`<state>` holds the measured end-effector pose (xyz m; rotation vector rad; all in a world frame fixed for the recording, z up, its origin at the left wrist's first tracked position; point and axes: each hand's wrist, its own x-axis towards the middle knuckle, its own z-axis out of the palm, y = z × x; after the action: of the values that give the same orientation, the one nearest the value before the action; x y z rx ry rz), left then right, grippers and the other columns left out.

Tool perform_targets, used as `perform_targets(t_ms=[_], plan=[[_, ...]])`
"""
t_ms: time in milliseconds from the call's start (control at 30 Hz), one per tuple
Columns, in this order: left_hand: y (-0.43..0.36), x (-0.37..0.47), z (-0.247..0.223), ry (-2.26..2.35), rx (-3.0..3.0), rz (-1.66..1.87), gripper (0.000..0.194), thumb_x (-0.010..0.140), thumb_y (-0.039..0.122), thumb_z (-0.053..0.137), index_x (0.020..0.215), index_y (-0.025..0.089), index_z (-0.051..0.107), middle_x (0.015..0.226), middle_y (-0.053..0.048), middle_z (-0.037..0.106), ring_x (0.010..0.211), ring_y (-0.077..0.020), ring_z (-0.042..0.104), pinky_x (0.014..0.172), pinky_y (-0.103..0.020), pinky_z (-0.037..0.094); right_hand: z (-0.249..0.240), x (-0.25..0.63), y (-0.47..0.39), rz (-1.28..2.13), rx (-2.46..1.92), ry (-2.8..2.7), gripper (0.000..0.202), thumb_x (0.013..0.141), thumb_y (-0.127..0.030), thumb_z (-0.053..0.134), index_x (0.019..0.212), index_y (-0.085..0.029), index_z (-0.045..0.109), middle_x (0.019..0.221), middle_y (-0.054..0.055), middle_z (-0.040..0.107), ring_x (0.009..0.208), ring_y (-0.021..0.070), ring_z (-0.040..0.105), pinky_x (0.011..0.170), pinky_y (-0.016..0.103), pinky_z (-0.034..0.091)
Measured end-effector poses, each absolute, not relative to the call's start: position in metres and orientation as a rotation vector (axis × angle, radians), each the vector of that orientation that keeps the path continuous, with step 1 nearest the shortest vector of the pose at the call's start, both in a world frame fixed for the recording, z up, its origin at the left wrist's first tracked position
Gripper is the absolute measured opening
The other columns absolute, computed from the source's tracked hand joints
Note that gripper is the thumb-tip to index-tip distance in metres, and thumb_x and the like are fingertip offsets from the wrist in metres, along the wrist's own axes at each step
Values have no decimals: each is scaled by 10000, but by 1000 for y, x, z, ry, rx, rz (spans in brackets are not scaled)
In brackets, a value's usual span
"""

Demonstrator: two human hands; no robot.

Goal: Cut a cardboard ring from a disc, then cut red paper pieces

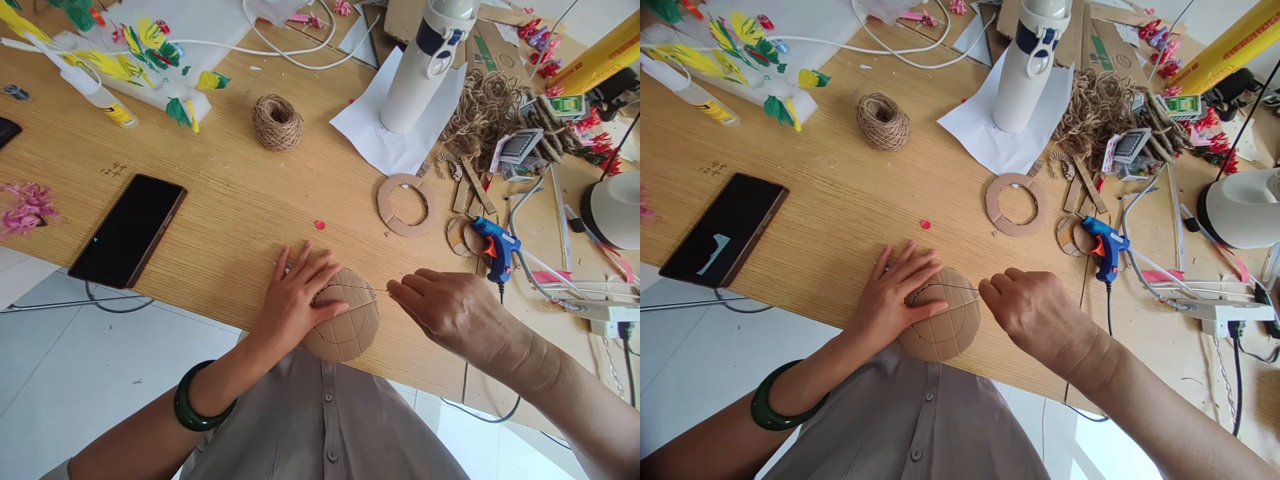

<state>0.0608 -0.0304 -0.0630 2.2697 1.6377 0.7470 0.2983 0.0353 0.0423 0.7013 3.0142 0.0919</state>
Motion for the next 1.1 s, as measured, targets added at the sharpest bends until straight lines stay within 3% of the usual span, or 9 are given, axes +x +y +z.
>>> perform_targets(t_ms=[600, 767, 967, 1100], plan=[[-30, 61, -61, 1641, 2265, 743, 542, 877, 544, 618, 1323, 241, 567, 1409, -56, 593, 1415, -328, 405, 1193, -592, 224, 44, 297, 38, 64, 648, 2987, 254, 885, 0, 428, 746, -163, 564, 634, 10, 558, 562, 142, 374, 529, 307, 166], [-30, 61, -60, 1636, 2273, 725, 531, 881, 526, 624, 1312, 220, 578, 1406, -61, 596, 1414, -332, 405, 1196, -597, 222, 53, 284, 48, 26, 599, 2892, 262, 827, 25, 436, 683, -187, 490, 575, -5, 496, 535, 135, 323, 541, 312, 140], [-31, 62, -59, 1654, 2263, 725, 505, 885, 504, 631, 1291, 205, 596, 1397, -52, 605, 1412, -330, 408, 1198, -587, 229, 68, 261, 57, -62, 513, 2556, 220, 758, 22, 516, 690, -186, 495, 618, 6, 558, 520, 124, 319, 528, 301, 129], [-30, 63, -58, 1643, 2252, 729, 484, 882, 486, 643, 1276, 207, 605, 1388, -55, 612, 1404, -330, 421, 1198, -587, 226, 66, 262, 58, -61, 476, 2576, 220, 782, 26, 503, 705, -181, 514, 639, 12, 574, 541, 127, 353, 531, 306, 147]])
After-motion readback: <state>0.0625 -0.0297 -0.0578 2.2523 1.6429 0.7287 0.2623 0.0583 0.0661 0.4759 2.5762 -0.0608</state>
